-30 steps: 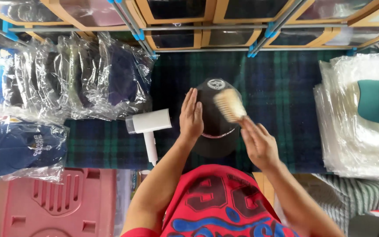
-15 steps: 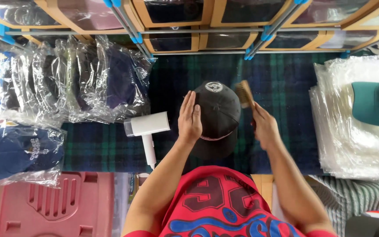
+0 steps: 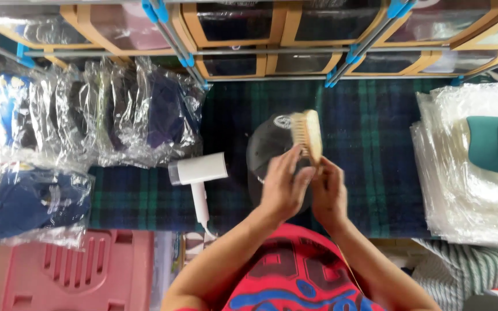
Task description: A person is cleaning a black baseball cap using a wooden brush and a handheld lint remover in a warehouse setting.
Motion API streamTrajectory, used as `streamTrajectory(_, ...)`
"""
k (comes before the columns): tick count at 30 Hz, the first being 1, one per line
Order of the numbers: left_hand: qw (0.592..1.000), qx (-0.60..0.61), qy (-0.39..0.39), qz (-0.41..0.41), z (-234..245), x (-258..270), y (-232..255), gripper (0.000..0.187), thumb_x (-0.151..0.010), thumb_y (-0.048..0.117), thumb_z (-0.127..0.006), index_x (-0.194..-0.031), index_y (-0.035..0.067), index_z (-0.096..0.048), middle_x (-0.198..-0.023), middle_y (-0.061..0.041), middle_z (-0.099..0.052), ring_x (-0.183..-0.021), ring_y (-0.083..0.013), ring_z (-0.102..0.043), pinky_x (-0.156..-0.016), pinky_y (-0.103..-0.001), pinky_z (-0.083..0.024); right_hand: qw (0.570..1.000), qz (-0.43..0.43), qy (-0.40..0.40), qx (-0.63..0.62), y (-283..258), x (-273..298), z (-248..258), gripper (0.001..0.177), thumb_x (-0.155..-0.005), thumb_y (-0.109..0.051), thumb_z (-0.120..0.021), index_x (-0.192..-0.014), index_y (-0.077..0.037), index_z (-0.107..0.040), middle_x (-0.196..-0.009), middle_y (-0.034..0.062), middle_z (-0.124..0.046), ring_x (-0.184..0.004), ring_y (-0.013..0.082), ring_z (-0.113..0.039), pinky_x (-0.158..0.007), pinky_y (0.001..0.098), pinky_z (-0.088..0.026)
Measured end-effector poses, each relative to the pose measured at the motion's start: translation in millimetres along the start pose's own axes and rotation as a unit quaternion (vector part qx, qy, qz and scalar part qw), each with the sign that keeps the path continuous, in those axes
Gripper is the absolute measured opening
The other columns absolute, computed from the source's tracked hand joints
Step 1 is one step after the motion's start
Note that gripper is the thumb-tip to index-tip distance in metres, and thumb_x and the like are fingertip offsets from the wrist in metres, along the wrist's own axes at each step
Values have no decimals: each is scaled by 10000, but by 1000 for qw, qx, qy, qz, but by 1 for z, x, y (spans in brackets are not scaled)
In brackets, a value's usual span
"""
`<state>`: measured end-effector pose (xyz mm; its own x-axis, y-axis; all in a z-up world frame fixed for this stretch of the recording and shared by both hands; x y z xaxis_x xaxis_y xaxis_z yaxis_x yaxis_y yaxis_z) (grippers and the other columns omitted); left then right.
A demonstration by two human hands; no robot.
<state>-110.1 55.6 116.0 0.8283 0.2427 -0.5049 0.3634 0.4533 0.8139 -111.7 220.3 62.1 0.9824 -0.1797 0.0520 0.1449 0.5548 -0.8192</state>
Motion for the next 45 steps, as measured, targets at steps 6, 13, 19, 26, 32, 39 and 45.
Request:
streamTrajectory(6, 985, 20, -49, 166, 30, -43, -64, 556, -964, 70, -687, -1487, 32, -501, -1261, -274, -592, -1019, -486, -692, -825, -478, -619, 914, 404, -28, 11, -96, -9, -10, 285, -910, -146, -748, -1185, -75, -777, -1012, 91, -654, -904, 333, -656, -788, 418, -531)
streamTrajectory(13, 934, -157, -312, 68, 46, -75, -84, 436, -978, 499, -604, -1346, 271, -659, -1034, -75, -694, -955, -369, -734, -845, -478, -589, 897, 430, -2, 98, -49, -24, -21, 220, -920, -239, -746, -1110, -145, -804, -996, -1, -619, -946, 237, -585, -778, 368, -460)
streamTrajectory(19, 898, -326, -268, -123, 44, -123, -24, 256, -986, 385, -585, -1143, 194, -652, -839, -32, -644, -824, -262, -683, -629, -373, -594, 869, 480, 26, 114, -76, -17, -17, 204, -938, -140, -702, -1119, -102, -790, -975, 29, -589, -942, 260, -575, -765, 379, -458)
streamTrajectory(26, 885, -261, -374, 92, -34, -119, -180, 288, -948, 394, -548, -891, 168, -718, -768, -69, -703, -748, -352, -738, -662, -472, -603, 868, 485, 22, 102, -69, -18, -19, 182, -949, -117, -697, -1093, -88, -805, -984, 33, -610, -959, 253, -583, -793, 362, -482)
streamTrajectory(32, 778, -341, -415, 325, 9, -107, -225, 295, -944, 326, -559, -1030, 139, -770, -968, -113, -747, -1012, -338, -720, -871, -460, -585, 873, 479, 19, 91, -65, -20, -21, 171, -963, -119, -681, -1077, -65, -795, -992, 35, -585, -964, 256, -568, -829, 376, -481)
streamTrajectory(39, 905, -174, -385, 54, 25, -114, -32, 399, -988, 463, -573, -1258, 191, -682, -994, -72, -756, -905, -303, -745, -737, -448, -602, 869, 489, 32, 59, -65, -24, -21, 174, -925, -94, -725, -1075, -67, -809, -950, 54, -602, -927, 273, -576, -833, 399, -485)
streamTrajectory(45, 874, -236, -361, 223, 30, -102, -167, 419, -1036, 463, -456, -985, 106, -670, -844, -116, -741, -871, -355, -745, -744, -457, -615, 880, 471, 30, 61, -67, -21, -21, 158, -938, -90, -701, -1056, -73, -804, -965, 44, -585, -1003, 284, -582, -866, 400, -451)
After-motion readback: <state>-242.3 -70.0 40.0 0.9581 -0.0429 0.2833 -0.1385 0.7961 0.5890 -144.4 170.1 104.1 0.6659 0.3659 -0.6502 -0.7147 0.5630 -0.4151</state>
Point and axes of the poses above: each hand's wrist, its own x-axis away from the middle knuckle, its own z-axis out of the back of the hand, y = z × x, the point moved 5 cm from there along -x, towards the middle knuckle
